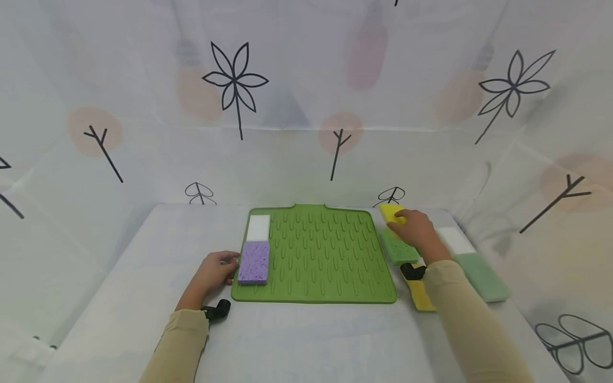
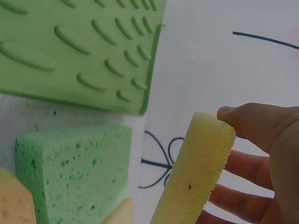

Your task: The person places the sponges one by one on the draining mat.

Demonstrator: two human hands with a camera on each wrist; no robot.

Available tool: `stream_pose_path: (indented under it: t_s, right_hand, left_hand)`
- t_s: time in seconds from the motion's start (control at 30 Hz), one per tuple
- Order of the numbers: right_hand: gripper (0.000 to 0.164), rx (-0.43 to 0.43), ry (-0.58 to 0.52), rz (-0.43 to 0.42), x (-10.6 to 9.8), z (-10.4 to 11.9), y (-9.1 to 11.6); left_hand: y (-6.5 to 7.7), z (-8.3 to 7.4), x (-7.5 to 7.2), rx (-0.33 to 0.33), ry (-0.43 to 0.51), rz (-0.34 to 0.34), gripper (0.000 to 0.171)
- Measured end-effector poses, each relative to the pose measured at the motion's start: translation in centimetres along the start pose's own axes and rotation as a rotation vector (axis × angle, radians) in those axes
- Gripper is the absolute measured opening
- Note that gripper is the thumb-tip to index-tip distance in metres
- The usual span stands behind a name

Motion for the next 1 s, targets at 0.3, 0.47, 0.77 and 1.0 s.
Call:
stream_pose_path:
  t_s: [0.3,0.47,0.77,1.0]
  right_hand:
    - [0.057,-0.06,-0.004,-0.022,0.9,1.8,-0.6]
    - [0.056,-0.064,-0.008,-0.014,1.2,2.7,-1.0]
    - [0.055,-0.064,-0.029,-0.006,1.9,4.6,-1.3]
    - [0.054,-0.083,-0.024,-0.002,2.5,6.2,-1.6]
  left_hand:
    - [0.2,-0.2,0.0,-0.007,0.016,-0.005,0.043]
    - [0.2,-0.3,0.1,-0.006,0.016,-0.001,0.044]
    - [0.3,-0.3,0.0,-0.023,0.013,-0.006,0.044]
    - [0.3,-0.3,0.0,-0.017,0.007,-0.006,0.045]
Point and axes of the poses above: each hand's wrist, its own y-axis away from the middle knuckle, its own x-axis out of the palm, z = x × y, the point moved 5 cm from there along -y, towards the middle knuckle, and after that the axes turned 14 degrees about z, right-handed, at the moved point
